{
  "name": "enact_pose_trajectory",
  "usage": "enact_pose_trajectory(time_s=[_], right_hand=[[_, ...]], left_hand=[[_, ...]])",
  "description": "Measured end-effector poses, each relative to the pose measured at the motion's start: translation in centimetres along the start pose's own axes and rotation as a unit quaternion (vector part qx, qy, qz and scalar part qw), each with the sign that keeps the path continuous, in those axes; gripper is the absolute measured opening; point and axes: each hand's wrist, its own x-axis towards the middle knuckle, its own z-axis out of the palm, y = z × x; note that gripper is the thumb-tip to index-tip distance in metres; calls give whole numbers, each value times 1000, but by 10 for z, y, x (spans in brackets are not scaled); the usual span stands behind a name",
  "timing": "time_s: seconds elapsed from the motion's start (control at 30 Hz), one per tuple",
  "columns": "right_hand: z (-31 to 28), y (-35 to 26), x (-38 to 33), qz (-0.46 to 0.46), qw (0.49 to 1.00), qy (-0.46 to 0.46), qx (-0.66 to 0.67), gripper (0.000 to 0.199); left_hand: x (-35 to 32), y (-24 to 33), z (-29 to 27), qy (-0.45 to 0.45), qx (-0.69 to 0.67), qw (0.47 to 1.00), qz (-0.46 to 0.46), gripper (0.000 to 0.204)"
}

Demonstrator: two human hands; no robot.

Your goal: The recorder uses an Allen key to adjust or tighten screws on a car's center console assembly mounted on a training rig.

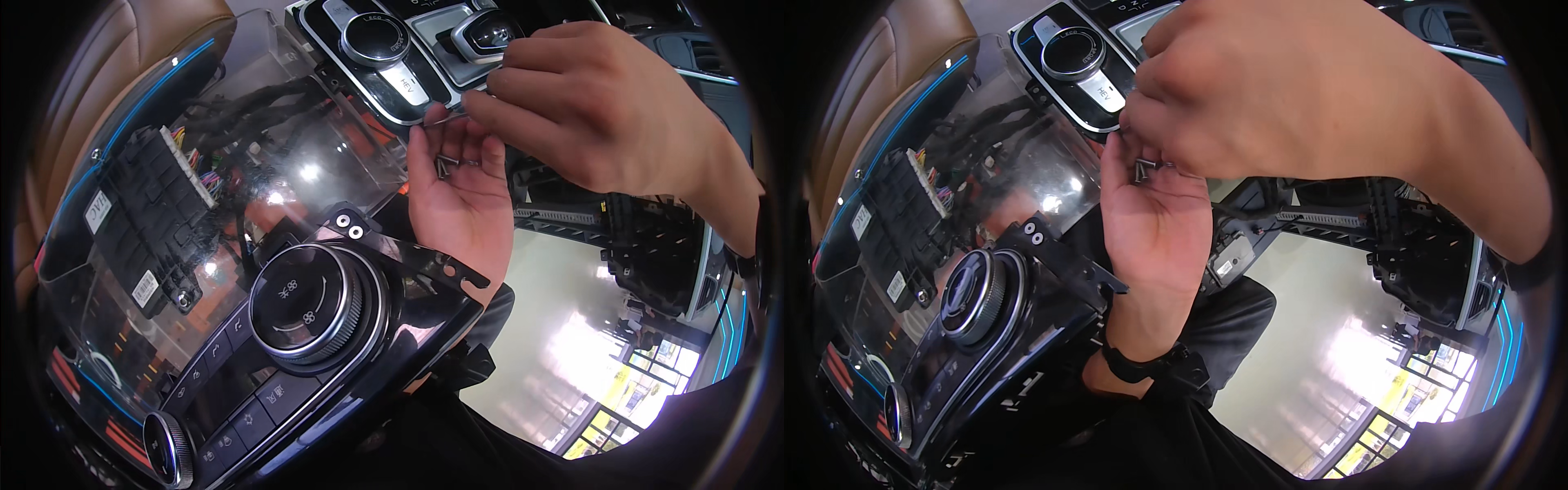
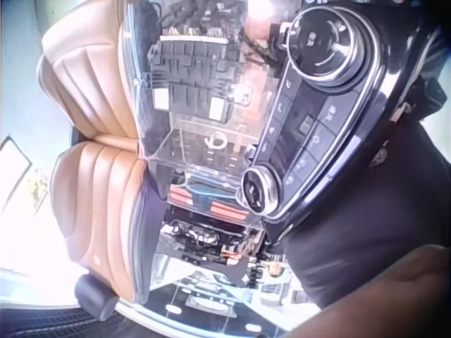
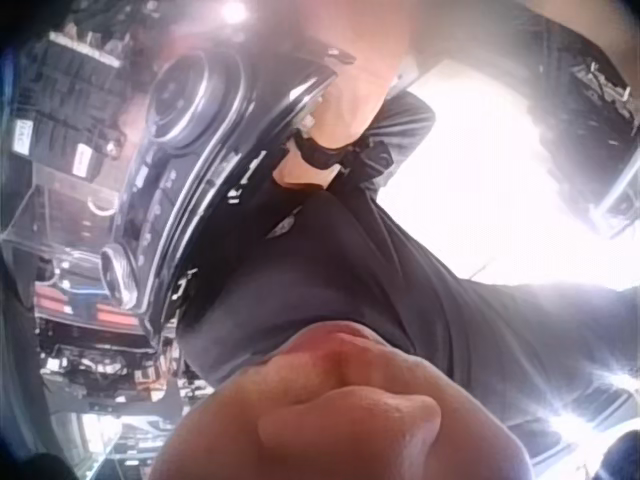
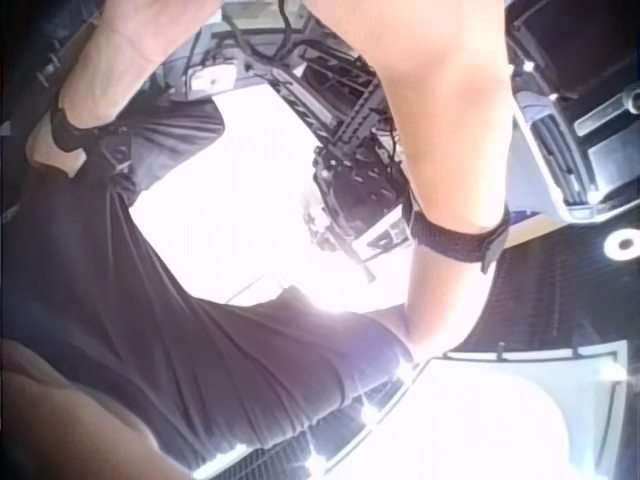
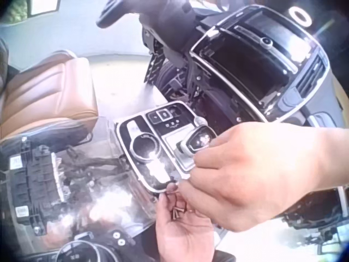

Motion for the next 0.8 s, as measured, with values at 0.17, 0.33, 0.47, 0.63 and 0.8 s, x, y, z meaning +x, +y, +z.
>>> enact_pose_trajectory(time_s=[0.17,0.33,0.47,0.63,0.8], right_hand=[[-17,0,15,247,927,-185,215,25],[-28,-11,30,393,841,-204,311,27],[-8,-26,22,419,856,7,303,26],[-16,-24,22,506,802,-96,303,23],[-17,-2,31,164,963,-189,103,15]], left_hand=[[4,1,-9,-48,-69,996,-27,25],[3,0,-8,26,-59,998,-18,25],[2,-3,-4,-6,-62,998,-4,26],[1,-5,-4,-14,-41,999,9,29],[1,-11,1,35,99,993,57,36]])
